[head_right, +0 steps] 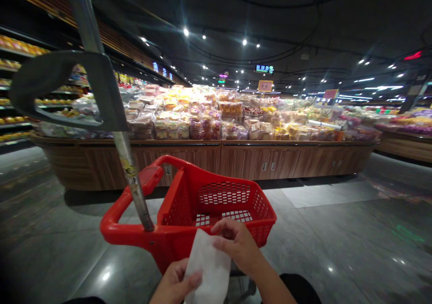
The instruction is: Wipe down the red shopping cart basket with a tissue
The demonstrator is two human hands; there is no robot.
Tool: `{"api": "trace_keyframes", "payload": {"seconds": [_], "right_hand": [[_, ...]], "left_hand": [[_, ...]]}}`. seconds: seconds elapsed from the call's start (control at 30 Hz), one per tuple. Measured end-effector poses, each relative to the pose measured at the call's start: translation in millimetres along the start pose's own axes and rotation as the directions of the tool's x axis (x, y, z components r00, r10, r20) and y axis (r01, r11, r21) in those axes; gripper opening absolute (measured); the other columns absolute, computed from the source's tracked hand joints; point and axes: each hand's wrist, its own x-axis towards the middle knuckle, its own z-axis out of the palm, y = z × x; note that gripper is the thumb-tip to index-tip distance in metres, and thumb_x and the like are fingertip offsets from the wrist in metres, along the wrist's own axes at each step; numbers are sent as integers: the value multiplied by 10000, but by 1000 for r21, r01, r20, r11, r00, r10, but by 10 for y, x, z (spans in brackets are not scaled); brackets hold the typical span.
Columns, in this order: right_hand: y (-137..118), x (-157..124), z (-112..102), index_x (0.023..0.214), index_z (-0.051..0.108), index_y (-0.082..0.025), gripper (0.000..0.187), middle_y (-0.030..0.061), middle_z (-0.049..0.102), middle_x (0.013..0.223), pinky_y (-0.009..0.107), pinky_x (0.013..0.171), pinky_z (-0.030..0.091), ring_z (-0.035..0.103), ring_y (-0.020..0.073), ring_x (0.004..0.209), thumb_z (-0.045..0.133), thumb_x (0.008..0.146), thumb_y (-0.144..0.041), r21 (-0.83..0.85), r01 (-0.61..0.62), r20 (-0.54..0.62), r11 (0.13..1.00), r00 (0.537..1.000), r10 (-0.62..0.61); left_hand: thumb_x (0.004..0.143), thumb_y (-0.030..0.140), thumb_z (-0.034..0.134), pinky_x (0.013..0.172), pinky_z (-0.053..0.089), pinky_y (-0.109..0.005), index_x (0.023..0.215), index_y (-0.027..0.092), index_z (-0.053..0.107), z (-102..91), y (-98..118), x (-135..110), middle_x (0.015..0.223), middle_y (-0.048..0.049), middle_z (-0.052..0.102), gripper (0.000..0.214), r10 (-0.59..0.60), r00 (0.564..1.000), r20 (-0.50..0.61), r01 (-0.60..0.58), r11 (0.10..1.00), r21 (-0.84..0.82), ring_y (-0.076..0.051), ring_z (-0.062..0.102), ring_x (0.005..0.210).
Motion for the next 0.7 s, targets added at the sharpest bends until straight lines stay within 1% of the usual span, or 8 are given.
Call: {"api": "trace_keyframes", "payload": {"seconds": [0.07, 0.1, 0.17, 0.23, 0.4, 0.57, 0.67, 0.7], "right_hand": [[173, -5, 121, 968, 630, -197, 458, 38, 654, 780, 294, 616, 458, 600, 173, 668, 552, 780, -607, 367, -102, -36, 925, 992, 124], [268, -33, 186, 995, 631, -192, 514, 55, 663, 790, 318, 633, 473, 618, 189, 684, 487, 803, -646, 474, -138, -11, 869, 987, 163], [432, -118, 297, 1005, 648, -179, 534, 74, 681, 800, 351, 678, 487, 642, 212, 722, 526, 781, -649, 535, -220, 107, 816, 975, 192], [525, -196, 354, 971, 672, -170, 486, 71, 692, 802, 353, 702, 490, 651, 218, 736, 655, 718, -584, 486, -230, 136, 843, 973, 187], [490, -224, 288, 904, 703, -167, 372, 41, 699, 772, 295, 651, 471, 639, 191, 702, 743, 676, -458, 353, -118, -27, 928, 990, 136], [488, -241, 224, 855, 717, -173, 250, 38, 678, 696, 310, 643, 465, 622, 186, 637, 719, 662, -332, 522, -173, 32, 835, 982, 184], [538, -283, 195, 630, 693, -194, 70, 30, 649, 644, 299, 633, 466, 605, 184, 635, 712, 615, -259, 596, -137, -47, 791, 978, 205], [552, -292, 185, 591, 677, -201, 76, 28, 645, 649, 290, 624, 464, 600, 182, 645, 711, 613, -264, 603, -120, -68, 789, 977, 201]], "left_hand": [[633, 502, 718, 611, 482, -289, 840, 105, 702, -2, 13, 3, 741, -82, 692, 448, 8, 992, -128, -20, 995, -94, -185, 602, 649], [632, 492, 724, 625, 487, -295, 848, 104, 700, -4, 23, 1, 739, -83, 695, 444, 10, 980, -198, -33, 993, -109, -194, 609, 669], [632, 482, 729, 643, 496, -301, 847, 103, 699, -11, 46, -7, 723, -81, 697, 436, 10, 951, -308, -43, 994, -100, -207, 620, 700], [637, 488, 722, 644, 502, -299, 853, 110, 700, -19, 72, -16, 714, -71, 698, 436, 5, 933, -359, -30, 997, -66, -205, 621, 689], [653, 489, 704, 665, 506, -309, 879, 126, 710, -58, 139, -21, 670, -46, 688, 427, 19, 965, -260, -13, 1000, 22, -186, 607, 637], [684, 432, 675, 620, 483, -273, 925, 152, 716, -137, 122, -41, 753, -55, 704, 372, 84, 977, -195, -79, 996, 32, -179, 608, 670], [663, 362, 667, 583, 467, -251, 731, 155, 739, -217, 106, -110, 664, -42, 684, 230, 118, 981, -156, -103, 990, 97, -158, 587, 618], [660, 337, 664, 601, 477, -254, 689, 158, 738, -244, 112, -142, 673, -45, 687, 196, 128, 980, -149, -108, 985, 137, -164, 596, 638]]}}
